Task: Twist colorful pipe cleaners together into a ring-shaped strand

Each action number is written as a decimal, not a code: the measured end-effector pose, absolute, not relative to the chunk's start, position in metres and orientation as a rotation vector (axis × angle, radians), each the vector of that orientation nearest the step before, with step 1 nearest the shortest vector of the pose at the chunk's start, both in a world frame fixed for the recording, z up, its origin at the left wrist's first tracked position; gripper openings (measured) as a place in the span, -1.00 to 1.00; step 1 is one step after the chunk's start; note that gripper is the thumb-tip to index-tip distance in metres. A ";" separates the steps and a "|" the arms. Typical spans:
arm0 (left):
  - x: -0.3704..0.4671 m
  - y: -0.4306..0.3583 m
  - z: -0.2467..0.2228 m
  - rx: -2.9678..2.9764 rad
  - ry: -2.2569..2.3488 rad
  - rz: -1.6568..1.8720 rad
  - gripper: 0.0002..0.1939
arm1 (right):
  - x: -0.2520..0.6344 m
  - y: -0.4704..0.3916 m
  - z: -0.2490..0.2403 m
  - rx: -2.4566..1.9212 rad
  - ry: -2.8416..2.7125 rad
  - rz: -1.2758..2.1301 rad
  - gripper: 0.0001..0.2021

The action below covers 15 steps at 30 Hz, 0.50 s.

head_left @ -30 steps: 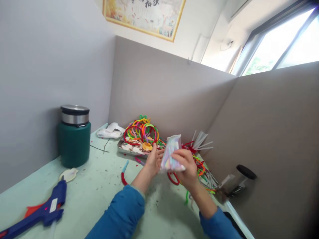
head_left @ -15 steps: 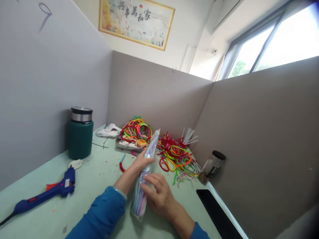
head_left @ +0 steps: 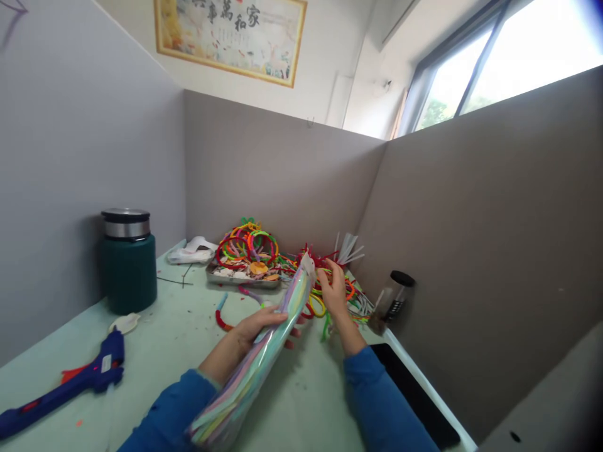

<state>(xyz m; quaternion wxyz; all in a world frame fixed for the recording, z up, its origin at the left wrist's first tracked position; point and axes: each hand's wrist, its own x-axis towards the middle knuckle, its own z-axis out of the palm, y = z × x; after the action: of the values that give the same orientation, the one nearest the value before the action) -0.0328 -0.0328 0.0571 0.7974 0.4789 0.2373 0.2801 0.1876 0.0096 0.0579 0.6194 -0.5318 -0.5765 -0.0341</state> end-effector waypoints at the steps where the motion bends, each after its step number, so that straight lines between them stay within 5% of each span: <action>1: -0.030 -0.036 0.055 1.048 0.479 0.557 -0.55 | 0.194 0.016 0.063 -1.232 -1.343 -0.016 -0.55; 6: -0.022 -0.037 0.039 1.125 0.337 0.434 -0.42 | 0.207 0.019 0.077 -1.268 -1.501 0.419 -0.64; 15: 0.001 -0.009 0.040 1.290 0.744 0.645 -0.56 | 0.168 0.011 0.061 -1.372 -1.814 0.375 -0.67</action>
<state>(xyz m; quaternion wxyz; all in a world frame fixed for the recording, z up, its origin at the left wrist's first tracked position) 0.0006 -0.0088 0.0397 0.6886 0.5764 0.3324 0.2882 0.1683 0.0113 0.0606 0.4063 -0.5439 -0.7190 0.1486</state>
